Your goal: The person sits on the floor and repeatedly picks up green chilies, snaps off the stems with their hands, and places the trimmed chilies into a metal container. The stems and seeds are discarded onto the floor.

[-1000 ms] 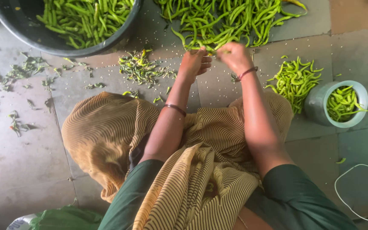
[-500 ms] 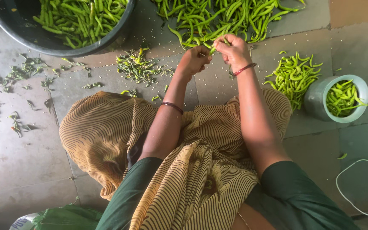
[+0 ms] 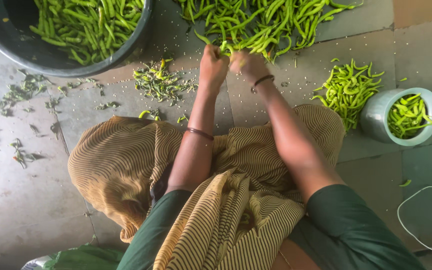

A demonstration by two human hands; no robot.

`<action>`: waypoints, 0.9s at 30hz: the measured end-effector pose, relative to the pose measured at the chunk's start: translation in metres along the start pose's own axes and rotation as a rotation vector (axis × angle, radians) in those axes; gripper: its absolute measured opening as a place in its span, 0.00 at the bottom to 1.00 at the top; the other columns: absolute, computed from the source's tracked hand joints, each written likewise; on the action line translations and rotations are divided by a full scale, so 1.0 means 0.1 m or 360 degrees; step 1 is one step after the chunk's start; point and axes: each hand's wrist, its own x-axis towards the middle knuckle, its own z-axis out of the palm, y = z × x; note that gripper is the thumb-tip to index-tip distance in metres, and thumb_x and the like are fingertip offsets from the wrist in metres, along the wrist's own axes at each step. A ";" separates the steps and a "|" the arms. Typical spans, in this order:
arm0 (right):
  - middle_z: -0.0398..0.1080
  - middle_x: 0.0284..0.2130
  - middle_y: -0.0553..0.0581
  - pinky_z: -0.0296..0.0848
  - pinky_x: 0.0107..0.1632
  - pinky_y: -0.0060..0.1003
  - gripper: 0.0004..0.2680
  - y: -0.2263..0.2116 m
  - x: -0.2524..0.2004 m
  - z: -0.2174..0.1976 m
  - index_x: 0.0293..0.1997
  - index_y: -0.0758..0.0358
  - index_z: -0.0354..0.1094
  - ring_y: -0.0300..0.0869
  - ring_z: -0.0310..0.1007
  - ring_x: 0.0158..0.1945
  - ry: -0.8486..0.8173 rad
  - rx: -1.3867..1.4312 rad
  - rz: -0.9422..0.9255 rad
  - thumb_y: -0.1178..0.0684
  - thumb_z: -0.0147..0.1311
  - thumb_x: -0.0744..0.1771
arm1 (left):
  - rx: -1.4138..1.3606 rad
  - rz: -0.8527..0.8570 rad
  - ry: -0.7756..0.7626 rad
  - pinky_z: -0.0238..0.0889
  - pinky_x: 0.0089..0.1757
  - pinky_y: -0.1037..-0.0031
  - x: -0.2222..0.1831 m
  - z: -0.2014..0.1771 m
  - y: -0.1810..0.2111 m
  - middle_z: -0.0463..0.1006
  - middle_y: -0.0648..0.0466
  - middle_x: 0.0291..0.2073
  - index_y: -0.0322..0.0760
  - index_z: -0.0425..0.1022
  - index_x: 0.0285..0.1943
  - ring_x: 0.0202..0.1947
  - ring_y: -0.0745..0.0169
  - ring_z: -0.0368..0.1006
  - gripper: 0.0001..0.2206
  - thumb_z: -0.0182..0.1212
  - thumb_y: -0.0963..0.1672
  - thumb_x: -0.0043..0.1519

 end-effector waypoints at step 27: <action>0.74 0.27 0.49 0.53 0.20 0.25 0.03 -0.95 -0.20 -1.00 0.35 0.58 0.74 0.28 0.61 0.20 -0.0050 0.1468 0.0391 0.56 0.64 0.64 | 0.0319 -0.0142 -0.0612 0.71 0.36 0.64 -0.15 -0.12 0.22 0.84 0.47 0.30 0.36 0.81 0.51 0.29 0.56 0.77 0.13 0.55 0.46 0.66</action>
